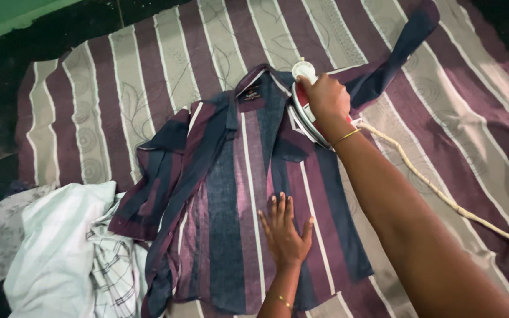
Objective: The person irons a striped shirt laid out on a patterned cloth on the floor. They use a red and white electric iron to smooth the front, sleeves, and collar of the shirt, frequently adjusting the fabric with their hands to ensure even coverage.
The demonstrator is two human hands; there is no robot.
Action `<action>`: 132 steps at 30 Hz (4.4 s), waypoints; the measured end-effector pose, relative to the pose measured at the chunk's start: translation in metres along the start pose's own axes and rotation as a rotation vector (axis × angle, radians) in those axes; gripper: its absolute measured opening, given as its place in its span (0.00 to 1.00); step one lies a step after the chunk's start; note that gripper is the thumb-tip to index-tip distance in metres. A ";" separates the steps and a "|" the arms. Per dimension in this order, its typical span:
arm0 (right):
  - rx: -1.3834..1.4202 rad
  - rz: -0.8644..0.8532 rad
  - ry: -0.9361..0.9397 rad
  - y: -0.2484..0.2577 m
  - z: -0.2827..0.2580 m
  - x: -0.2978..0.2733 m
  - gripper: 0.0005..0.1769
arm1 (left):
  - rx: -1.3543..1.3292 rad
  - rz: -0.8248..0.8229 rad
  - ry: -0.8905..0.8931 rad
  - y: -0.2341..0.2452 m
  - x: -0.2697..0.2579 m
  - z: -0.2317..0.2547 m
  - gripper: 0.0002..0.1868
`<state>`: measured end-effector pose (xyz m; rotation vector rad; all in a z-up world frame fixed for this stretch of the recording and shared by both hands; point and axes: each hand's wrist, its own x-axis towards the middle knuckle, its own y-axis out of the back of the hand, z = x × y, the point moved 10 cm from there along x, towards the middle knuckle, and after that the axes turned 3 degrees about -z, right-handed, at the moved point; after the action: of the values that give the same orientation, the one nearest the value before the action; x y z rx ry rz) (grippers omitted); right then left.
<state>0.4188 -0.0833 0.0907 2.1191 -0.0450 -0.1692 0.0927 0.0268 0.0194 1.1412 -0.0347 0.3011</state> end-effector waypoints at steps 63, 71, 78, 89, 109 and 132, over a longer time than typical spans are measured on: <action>0.126 -0.128 0.053 -0.023 -0.012 -0.055 0.36 | 0.022 -0.005 -0.027 -0.003 -0.002 0.004 0.40; 0.121 -0.120 0.001 -0.038 -0.043 -0.016 0.36 | -0.001 -0.017 -0.037 0.000 -0.001 0.006 0.40; 0.139 -0.145 -0.044 -0.045 -0.048 0.003 0.38 | 0.020 -0.027 -0.030 -0.001 0.000 0.007 0.40; 0.103 -0.293 -0.019 -0.093 -0.016 0.025 0.43 | 0.006 -0.041 -0.002 -0.004 0.000 0.005 0.40; -0.036 -0.364 0.159 -0.050 -0.037 -0.073 0.43 | 0.098 0.002 0.011 -0.001 -0.003 0.003 0.41; 0.005 -0.444 0.153 -0.073 0.000 -0.157 0.45 | -0.749 0.170 0.208 -0.028 0.003 -0.084 0.50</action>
<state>0.2609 -0.0296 0.0446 2.1137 0.5186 -0.2674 0.0926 0.0920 -0.0401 0.3608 -0.0556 0.5048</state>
